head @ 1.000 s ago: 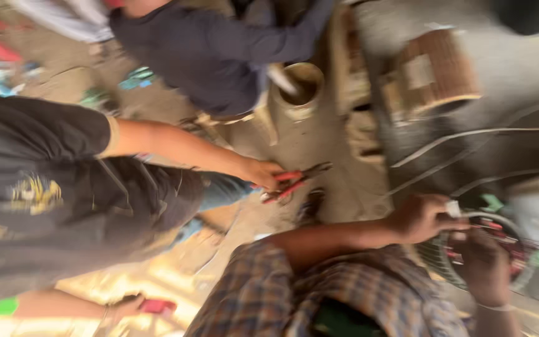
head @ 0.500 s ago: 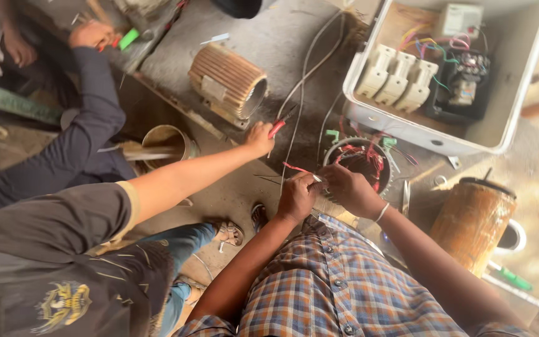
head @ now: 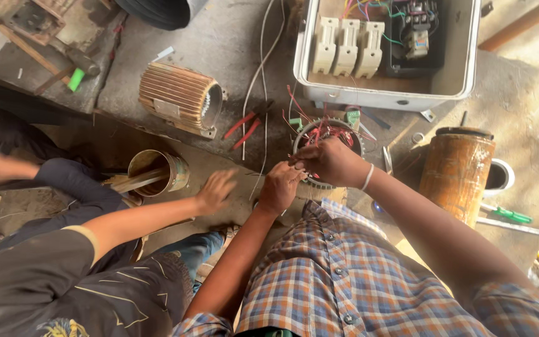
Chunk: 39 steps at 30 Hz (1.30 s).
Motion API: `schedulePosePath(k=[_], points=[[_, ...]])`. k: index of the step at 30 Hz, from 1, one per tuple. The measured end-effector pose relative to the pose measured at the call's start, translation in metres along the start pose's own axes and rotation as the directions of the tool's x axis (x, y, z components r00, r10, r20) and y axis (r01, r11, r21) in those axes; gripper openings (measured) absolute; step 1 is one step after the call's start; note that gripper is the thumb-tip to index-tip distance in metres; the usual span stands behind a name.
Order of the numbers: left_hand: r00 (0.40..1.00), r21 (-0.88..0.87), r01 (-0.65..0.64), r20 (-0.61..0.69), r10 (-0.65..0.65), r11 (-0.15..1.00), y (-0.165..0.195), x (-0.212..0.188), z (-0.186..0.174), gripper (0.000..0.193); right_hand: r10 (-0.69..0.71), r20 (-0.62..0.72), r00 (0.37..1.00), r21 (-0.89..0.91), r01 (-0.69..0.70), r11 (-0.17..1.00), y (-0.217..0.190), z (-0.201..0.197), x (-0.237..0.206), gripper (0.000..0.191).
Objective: The person works at a workbench rewinding an electric motor stator, handling red enameled copper windings inside the stator core. They pull and arrange wire, cut a length of white wire with scissors, strip and position the wire ends, and use pliers while fitting the windings into the stator slots.
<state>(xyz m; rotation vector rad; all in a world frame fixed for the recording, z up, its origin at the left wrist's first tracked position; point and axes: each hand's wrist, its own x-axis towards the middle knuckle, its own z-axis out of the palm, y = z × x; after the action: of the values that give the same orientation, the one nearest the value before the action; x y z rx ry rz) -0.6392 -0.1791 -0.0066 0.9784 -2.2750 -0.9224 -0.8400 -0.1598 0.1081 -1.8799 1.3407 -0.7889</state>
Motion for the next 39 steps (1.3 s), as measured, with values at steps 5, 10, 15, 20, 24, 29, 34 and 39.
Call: schedulePosePath(k=[5,10,15,20,24,29,34,39], points=[[0.989,0.131,-0.145,0.012,0.144,0.981,0.0,0.009,0.005,0.012,-0.073,0.003,0.997,-0.003,0.073,0.997,-0.004,0.0,0.006,0.02],[0.992,0.086,-0.111,-0.047,0.115,0.99,-0.001,0.006,0.008,0.01,-0.062,-0.021,0.998,-0.02,0.062,0.998,-0.017,-0.002,0.007,0.031],[0.965,-0.13,0.126,-0.216,-0.152,0.984,0.002,-0.024,-0.006,0.014,-0.137,-0.005,0.991,0.141,0.137,0.981,-0.039,-0.024,-0.084,0.039],[0.879,-0.243,0.468,0.035,-0.475,0.849,0.012,-0.052,-0.029,0.018,0.274,0.099,0.957,0.477,-0.287,0.831,0.023,-0.094,-0.196,0.021],[0.9,-0.403,0.433,0.249,-0.358,0.806,0.038,-0.038,-0.031,0.019,0.715,0.017,0.699,0.397,-0.661,0.637,0.078,-0.024,-0.189,0.043],[0.941,-0.291,0.208,0.321,-0.11,0.934,0.081,0.004,-0.021,0.017,0.585,-0.34,0.736,0.53,-0.365,0.766,0.109,0.056,-0.145,0.021],[0.938,-0.322,0.217,0.329,-0.106,0.922,0.101,0.025,-0.015,0.015,0.416,-0.434,0.8,0.321,-0.294,0.9,0.113,0.041,-0.153,0.022],[0.97,-0.287,0.166,0.218,-0.105,0.943,0.095,0.018,-0.01,0.015,-0.054,-0.383,0.922,-0.345,-0.088,0.935,0.112,0.031,-0.161,0.006]])
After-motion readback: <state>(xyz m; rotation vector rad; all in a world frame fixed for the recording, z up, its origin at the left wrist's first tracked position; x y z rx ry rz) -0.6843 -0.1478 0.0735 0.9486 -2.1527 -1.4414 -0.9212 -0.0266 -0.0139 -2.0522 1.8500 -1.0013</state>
